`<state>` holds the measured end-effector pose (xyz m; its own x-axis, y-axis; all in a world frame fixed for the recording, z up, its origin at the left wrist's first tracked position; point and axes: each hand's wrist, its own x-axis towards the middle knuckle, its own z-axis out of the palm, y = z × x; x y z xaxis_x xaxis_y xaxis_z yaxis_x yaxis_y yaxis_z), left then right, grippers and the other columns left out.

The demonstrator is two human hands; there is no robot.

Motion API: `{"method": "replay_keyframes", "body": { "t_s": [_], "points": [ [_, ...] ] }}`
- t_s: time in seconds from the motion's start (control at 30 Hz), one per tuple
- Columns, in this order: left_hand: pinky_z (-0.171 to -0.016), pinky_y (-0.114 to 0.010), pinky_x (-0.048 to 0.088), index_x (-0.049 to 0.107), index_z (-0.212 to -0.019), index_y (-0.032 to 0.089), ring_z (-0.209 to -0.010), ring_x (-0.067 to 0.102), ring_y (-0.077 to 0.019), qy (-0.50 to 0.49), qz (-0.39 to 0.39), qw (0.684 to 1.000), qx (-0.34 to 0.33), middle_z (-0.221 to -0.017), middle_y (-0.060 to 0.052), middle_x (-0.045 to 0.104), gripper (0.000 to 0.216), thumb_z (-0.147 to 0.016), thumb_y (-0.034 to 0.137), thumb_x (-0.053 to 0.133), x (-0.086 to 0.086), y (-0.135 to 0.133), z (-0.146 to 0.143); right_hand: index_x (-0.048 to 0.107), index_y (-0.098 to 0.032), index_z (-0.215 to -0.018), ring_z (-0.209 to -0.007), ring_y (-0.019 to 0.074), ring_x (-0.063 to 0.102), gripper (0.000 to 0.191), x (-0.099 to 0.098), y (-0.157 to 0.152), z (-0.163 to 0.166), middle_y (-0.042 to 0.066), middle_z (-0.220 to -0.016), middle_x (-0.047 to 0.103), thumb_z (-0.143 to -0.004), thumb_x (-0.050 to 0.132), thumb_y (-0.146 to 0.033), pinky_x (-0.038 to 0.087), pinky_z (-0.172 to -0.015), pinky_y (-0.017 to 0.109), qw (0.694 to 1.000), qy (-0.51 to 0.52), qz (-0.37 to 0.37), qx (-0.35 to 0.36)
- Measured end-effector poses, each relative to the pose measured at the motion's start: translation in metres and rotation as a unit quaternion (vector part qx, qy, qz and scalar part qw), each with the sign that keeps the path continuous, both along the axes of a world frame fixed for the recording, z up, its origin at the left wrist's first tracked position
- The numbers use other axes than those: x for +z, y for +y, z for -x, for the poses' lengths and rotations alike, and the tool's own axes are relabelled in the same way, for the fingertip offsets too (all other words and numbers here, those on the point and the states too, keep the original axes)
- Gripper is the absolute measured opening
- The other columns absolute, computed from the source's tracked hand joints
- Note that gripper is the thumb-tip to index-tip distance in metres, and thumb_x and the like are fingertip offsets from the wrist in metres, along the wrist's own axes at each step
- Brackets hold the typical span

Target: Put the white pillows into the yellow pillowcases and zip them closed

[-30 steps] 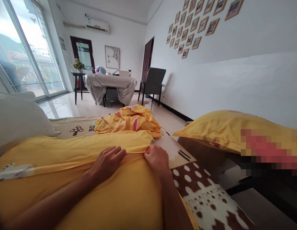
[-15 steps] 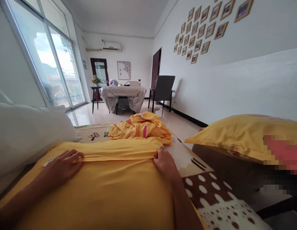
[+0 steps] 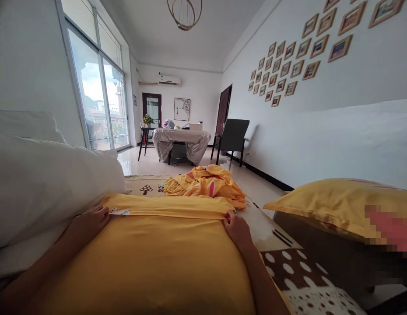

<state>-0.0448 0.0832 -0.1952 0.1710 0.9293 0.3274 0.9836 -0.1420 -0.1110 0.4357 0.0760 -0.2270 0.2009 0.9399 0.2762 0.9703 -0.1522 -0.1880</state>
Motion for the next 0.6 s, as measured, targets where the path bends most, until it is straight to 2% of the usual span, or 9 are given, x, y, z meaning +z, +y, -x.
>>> {"method": "replay_keyframes", "body": {
  "t_s": [0.1,0.17,0.23,0.33,0.4,0.47,0.53,0.6],
  "points": [
    [-0.060,-0.038,0.050,0.065,-0.097,0.011,-0.087,0.065,-0.0314,0.067,0.023,0.997,-0.007,-0.097,-0.018,0.066,0.038,-0.091,0.021,0.030,0.006,0.006,-0.003,0.063,-0.020,-0.098,-0.082,0.0163,0.066,0.023,0.004,-0.005,0.004,0.005,-0.086,0.071,-0.091,0.041,-0.021,0.038,-0.064,0.022,0.997,-0.061,0.025,0.048],
    [-0.063,-0.039,0.050,0.068,-0.090,0.011,-0.084,0.066,-0.0318,0.095,0.041,0.994,-0.040,-0.091,-0.018,0.068,0.034,-0.088,0.017,0.034,0.018,0.011,-0.003,0.063,-0.017,-0.097,-0.079,0.0193,0.067,0.022,0.013,-0.006,0.007,0.009,-0.083,0.070,-0.091,0.042,-0.018,0.039,-0.064,0.025,0.992,-0.107,0.038,0.051],
    [-0.070,-0.042,0.049,0.069,-0.082,0.010,-0.084,0.066,-0.0318,0.108,0.033,0.992,-0.060,-0.085,-0.018,0.069,0.033,-0.085,0.011,0.037,0.036,0.014,-0.003,0.063,-0.013,-0.098,-0.079,0.0228,0.067,0.022,0.028,-0.007,0.010,0.014,-0.083,0.070,-0.088,0.043,-0.016,0.040,-0.066,0.028,0.988,-0.148,0.038,0.037],
    [-0.076,-0.044,0.046,0.069,-0.080,0.009,-0.087,0.065,-0.0321,0.134,-0.041,0.988,-0.070,-0.084,-0.020,0.068,0.034,-0.083,0.005,0.035,0.073,0.014,-0.004,0.062,-0.012,-0.103,-0.085,0.0254,0.067,0.024,0.061,-0.009,0.014,0.015,-0.087,0.070,-0.087,0.044,-0.017,0.042,-0.069,0.030,0.982,-0.188,0.025,0.007],
    [-0.074,-0.044,0.044,0.068,-0.083,0.008,-0.086,0.064,-0.0324,0.155,-0.111,0.979,-0.068,-0.084,-0.020,0.068,0.035,-0.086,0.007,0.034,0.095,0.011,-0.006,0.062,-0.013,-0.103,-0.087,0.0259,0.067,0.025,0.086,-0.013,0.016,0.015,-0.088,0.070,-0.087,0.044,-0.019,0.043,-0.068,0.030,0.979,-0.200,0.015,-0.024],
    [-0.072,-0.044,0.043,0.067,-0.086,0.008,-0.085,0.064,-0.0327,0.165,-0.170,0.970,-0.053,-0.085,-0.019,0.067,0.036,-0.090,0.012,0.032,0.111,0.006,-0.008,0.062,-0.013,-0.101,-0.086,0.0263,0.067,0.025,0.106,-0.018,0.020,0.015,-0.087,0.069,-0.086,0.043,-0.017,0.043,-0.065,0.030,0.977,-0.205,0.005,-0.059],
    [-0.072,-0.044,0.042,0.065,-0.088,0.008,-0.085,0.063,-0.0331,0.160,-0.196,0.967,-0.029,-0.086,-0.020,0.067,0.037,-0.092,0.016,0.029,0.115,0.003,-0.008,0.062,-0.013,-0.102,-0.085,0.0266,0.068,0.026,0.115,-0.023,0.024,0.014,-0.087,0.069,-0.086,0.041,-0.016,0.043,-0.063,0.030,0.975,-0.206,-0.005,-0.085],
    [-0.073,-0.045,0.041,0.065,-0.089,0.008,-0.085,0.063,-0.0338,0.154,-0.188,0.970,-0.009,-0.087,-0.020,0.067,0.037,-0.091,0.014,0.028,0.103,0.001,-0.007,0.062,-0.014,-0.105,-0.082,0.0277,0.068,0.029,0.109,-0.028,0.029,0.015,-0.084,0.069,-0.088,0.038,-0.015,0.043,-0.063,0.031,0.971,-0.220,-0.016,-0.090]
  ]
}}
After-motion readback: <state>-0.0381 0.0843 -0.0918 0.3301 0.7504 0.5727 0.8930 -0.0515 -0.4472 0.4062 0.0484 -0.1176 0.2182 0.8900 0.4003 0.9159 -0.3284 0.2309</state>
